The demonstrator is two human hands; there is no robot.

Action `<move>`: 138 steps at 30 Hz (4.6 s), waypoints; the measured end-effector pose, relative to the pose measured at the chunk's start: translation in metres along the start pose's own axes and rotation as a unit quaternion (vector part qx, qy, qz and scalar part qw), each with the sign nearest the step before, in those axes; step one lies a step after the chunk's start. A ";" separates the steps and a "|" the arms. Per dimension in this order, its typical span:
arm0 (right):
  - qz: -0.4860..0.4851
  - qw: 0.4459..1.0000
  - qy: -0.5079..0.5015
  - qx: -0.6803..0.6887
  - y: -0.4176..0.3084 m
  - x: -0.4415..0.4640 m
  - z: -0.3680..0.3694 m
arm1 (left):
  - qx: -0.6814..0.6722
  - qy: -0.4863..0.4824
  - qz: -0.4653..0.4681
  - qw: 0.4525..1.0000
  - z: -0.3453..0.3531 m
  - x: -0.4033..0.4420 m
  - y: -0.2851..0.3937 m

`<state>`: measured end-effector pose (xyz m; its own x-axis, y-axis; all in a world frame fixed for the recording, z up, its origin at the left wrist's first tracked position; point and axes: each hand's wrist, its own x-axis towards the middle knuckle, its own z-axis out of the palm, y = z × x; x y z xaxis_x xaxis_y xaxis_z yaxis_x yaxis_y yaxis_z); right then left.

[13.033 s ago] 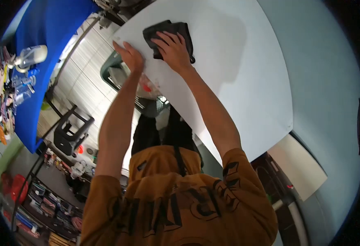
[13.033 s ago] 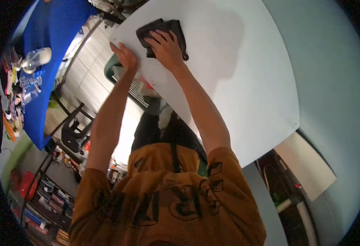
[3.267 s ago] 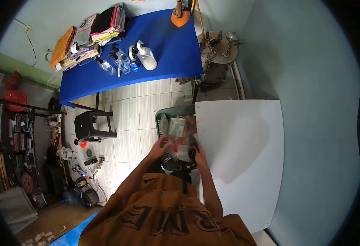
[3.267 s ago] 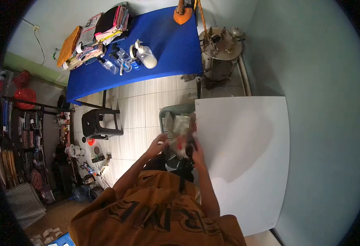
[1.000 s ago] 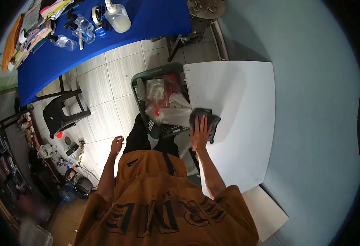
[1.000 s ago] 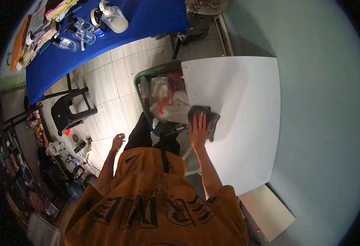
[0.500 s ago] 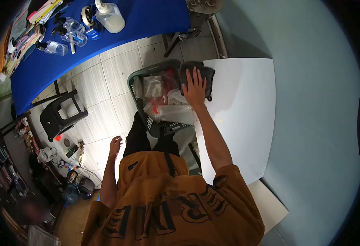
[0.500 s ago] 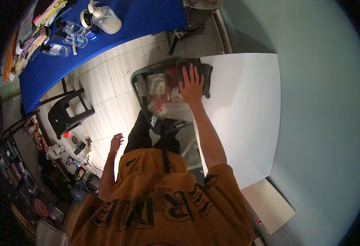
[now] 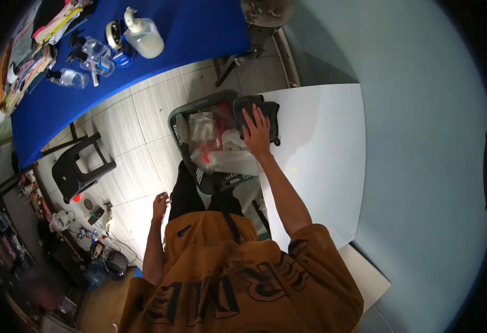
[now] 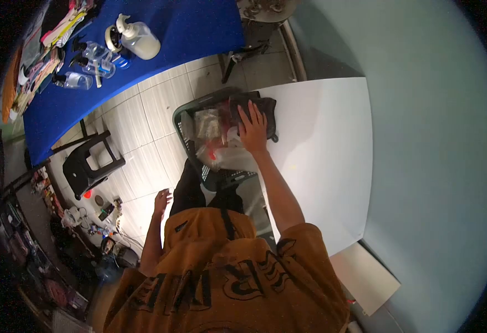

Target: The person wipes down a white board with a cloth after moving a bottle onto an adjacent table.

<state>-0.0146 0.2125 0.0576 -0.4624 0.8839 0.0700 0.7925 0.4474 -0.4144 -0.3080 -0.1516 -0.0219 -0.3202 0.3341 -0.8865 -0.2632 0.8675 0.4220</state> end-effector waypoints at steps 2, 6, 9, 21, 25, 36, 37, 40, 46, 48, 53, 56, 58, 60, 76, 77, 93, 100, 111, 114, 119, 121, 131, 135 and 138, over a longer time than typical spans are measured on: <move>0.021 0.999 0.030 -0.020 -0.003 0.019 0.000 | -0.011 0.004 0.001 1.000 0.001 0.004 -0.002; 0.018 0.999 0.043 -0.014 0.003 0.022 0.008 | 0.023 -0.006 0.007 1.000 -0.004 -0.003 0.004; 0.015 0.999 0.026 0.012 0.006 -0.017 0.006 | 0.056 -0.032 0.026 0.998 -0.008 0.001 0.010; 0.150 0.988 0.031 0.016 -0.011 -0.248 -0.027 | 0.174 -0.149 0.132 0.965 0.091 -0.021 0.095; 0.161 0.986 0.037 0.016 -0.009 -0.324 -0.025 | 0.212 -0.172 0.132 0.953 0.112 -0.033 0.084; 0.390 0.920 0.039 0.027 -0.056 -0.558 -0.062 | 0.300 -0.175 0.071 0.935 0.105 -0.023 0.057; 0.412 0.909 0.050 0.026 -0.061 -0.575 -0.062 | 0.311 -0.172 0.067 0.933 0.107 -0.024 0.058; 0.454 0.879 0.148 -0.008 -0.074 -0.617 -0.056 | 0.331 -0.179 0.071 0.924 0.114 -0.025 0.066; 0.603 0.727 0.329 -0.011 -0.086 -0.538 -0.075 | 0.312 -0.207 0.120 0.920 0.127 -0.047 0.085; 0.553 0.768 0.323 0.005 -0.073 -0.495 -0.068 | 0.307 -0.218 0.128 0.917 0.122 -0.044 0.084; 0.496 0.841 0.216 0.003 -0.044 -0.380 -0.070 | 0.324 -0.203 0.122 0.916 0.092 -0.033 0.071; 0.479 0.859 0.174 -0.052 -0.025 -0.340 -0.052 | 0.316 -0.179 0.114 0.925 0.060 -0.039 0.059; 0.473 0.861 0.180 -0.056 -0.018 -0.336 -0.032 | 0.323 -0.175 0.108 0.924 0.041 -0.035 0.045; 0.450 0.872 0.184 -0.058 -0.018 -0.347 -0.026 | 0.324 -0.177 0.073 0.927 0.016 -0.024 0.027; 0.549 0.806 0.206 -0.086 -0.020 -0.486 -0.037 | 0.355 -0.195 0.100 0.909 0.046 -0.029 0.023; 0.570 0.790 0.200 -0.101 -0.021 -0.513 -0.040 | 0.364 -0.177 0.092 0.910 0.055 -0.029 0.023; 0.852 0.379 0.336 -0.136 0.025 -0.705 -0.031 | 0.355 -0.268 0.106 0.889 0.270 -0.129 0.021; 0.768 0.574 0.250 -0.137 0.059 -0.730 -0.089 | 0.364 -0.211 0.157 0.894 0.346 -0.169 0.016; 0.668 0.666 0.292 -0.156 0.269 -0.748 -0.169 | 0.398 -0.126 0.183 0.890 0.352 -0.156 0.008; 0.648 0.677 0.302 -0.174 0.330 -0.752 -0.184 | 0.407 -0.117 0.182 0.887 0.354 -0.161 0.011; 0.684 0.636 0.295 -0.204 0.399 -0.740 -0.207 | 0.405 -0.110 0.176 0.890 0.351 -0.156 0.010; 0.719 0.598 0.290 -0.203 0.416 -0.725 -0.219 | 0.400 -0.116 0.166 0.894 0.353 -0.155 0.007; 0.720 0.579 0.316 -0.217 0.450 -0.607 -0.206 | 0.380 -0.114 0.178 0.900 0.349 -0.150 0.009; 0.627 0.687 0.320 -0.183 0.419 -0.518 -0.197 | 0.374 -0.118 0.237 0.889 0.350 -0.148 0.004; 0.559 0.764 0.290 -0.139 0.367 -0.441 -0.186 | 0.374 -0.045 0.272 0.885 0.354 -0.154 0.004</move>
<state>0.5545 0.0125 0.0436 0.7562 0.6095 0.2378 0.6539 -0.6919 -0.3061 0.0624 -0.0691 0.0491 -0.1311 0.7760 -0.6169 0.5954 0.5592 0.5769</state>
